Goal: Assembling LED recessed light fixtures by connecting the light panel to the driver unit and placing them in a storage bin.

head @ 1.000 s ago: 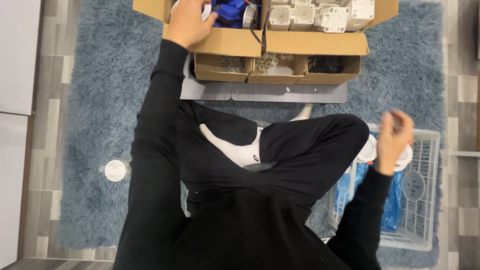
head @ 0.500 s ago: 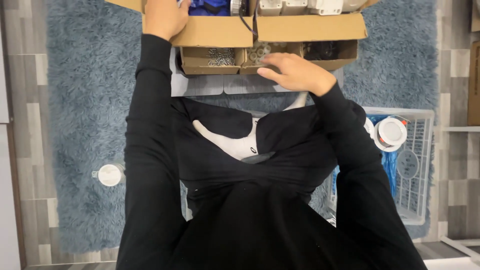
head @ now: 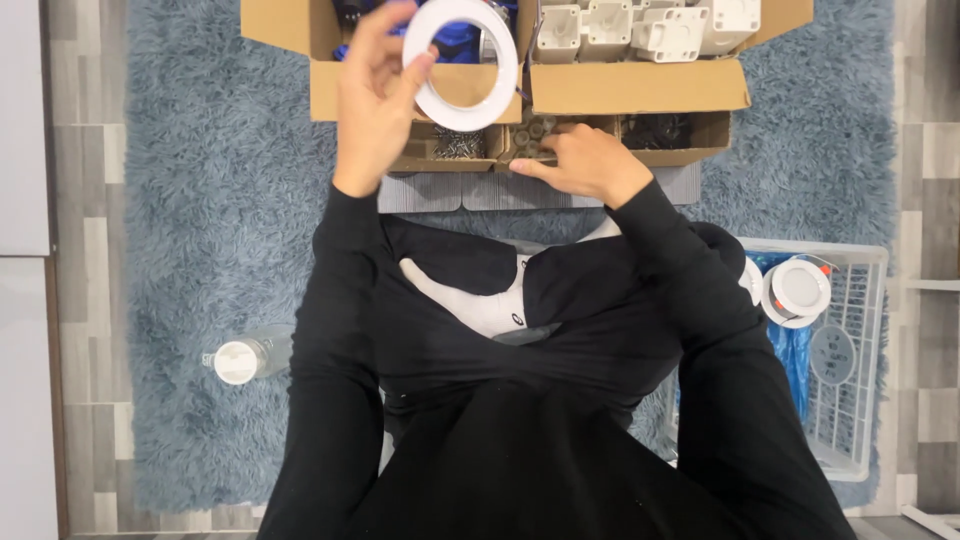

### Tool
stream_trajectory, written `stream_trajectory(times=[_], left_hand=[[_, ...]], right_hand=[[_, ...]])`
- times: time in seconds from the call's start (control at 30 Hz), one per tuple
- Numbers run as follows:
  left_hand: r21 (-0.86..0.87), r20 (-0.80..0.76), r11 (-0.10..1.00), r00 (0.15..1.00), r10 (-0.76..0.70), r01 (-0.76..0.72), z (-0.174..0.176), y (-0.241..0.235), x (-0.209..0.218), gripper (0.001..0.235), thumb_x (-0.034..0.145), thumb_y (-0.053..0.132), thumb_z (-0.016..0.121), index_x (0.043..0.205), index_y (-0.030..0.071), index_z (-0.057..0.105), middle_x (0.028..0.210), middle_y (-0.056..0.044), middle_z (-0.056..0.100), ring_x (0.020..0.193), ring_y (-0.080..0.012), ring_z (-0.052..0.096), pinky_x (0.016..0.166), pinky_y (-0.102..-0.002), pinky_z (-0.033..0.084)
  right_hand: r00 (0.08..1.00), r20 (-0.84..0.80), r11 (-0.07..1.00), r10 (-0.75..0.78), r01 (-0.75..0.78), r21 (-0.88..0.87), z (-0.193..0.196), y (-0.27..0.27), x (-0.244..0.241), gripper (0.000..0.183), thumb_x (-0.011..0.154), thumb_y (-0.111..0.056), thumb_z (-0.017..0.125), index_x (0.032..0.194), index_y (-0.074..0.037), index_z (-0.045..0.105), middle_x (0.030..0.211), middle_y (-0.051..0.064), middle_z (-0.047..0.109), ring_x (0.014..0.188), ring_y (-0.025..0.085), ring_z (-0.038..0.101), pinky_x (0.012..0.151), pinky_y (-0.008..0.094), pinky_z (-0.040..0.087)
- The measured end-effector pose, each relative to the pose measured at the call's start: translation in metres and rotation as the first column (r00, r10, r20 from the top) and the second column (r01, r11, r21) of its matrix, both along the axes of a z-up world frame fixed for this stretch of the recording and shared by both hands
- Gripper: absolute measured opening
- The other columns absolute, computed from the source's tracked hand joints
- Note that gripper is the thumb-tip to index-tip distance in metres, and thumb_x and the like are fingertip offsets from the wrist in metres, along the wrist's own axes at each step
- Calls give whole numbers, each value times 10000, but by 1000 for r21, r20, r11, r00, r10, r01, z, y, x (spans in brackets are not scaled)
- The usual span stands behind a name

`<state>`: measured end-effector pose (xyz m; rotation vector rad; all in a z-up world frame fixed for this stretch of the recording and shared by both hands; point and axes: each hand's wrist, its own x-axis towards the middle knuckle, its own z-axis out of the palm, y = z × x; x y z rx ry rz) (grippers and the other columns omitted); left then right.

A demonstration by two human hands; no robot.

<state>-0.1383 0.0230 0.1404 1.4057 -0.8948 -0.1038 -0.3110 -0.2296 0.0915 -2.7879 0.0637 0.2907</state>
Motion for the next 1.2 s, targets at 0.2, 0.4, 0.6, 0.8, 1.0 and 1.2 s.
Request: stream_trajectory(times=[0.2,0.4,0.6,0.8,1.0,1.2], left_hand=[[33,-351,995,933,-73,90,-25,-12,-25,347,1109,9,690,1443,58,609,1243,-155,705,1025,-193,727,794,-274,692],[27,-394,990,912,-117,139,-43,-21,-45,482,1060,-33,729,1497,30,536,1339,-208,655,1113,-237,722,897,-308,710],[192,-263,979,965,-21,73,-55,-21,-58,779,907,-45,884,1568,40,481,1397,-230,662,1138,-253,751,903,-317,748],[183,-308,983,951,37,21,-59,-14,-59,782,906,-57,868,1579,-5,473,1384,-247,672,1089,-247,771,916,-318,742],[79,-390,997,921,25,7,-59,-4,-57,785,928,-90,850,1598,29,457,1459,-260,616,1218,-335,762,985,-363,726],[227,-301,972,954,10,62,-63,-31,-64,788,878,29,920,1552,-23,515,1201,-217,751,926,-192,803,765,-247,694]], right_hand=[[933,360,999,-14,32,-43,18,-11,-25,379,1112,-327,663,1012,10,803,980,138,791,773,359,735,715,432,581],[818,574,1000,17,-26,7,49,-14,-50,282,939,76,689,1175,-31,803,1133,76,797,827,279,734,752,358,580],[781,583,930,-226,-4,366,69,-26,-59,297,1006,158,769,1298,106,782,1091,196,814,853,236,745,759,307,598],[788,450,707,-420,-26,706,64,-39,-48,336,1095,198,718,1415,151,626,1131,241,722,970,248,734,836,290,645],[776,475,661,-414,-102,743,59,-49,-37,347,1113,234,682,1432,159,567,1229,280,668,1062,297,711,877,333,661],[788,441,620,-430,-97,778,45,-54,-26,333,1144,189,667,1452,118,562,1230,231,616,1057,266,673,872,333,675]])
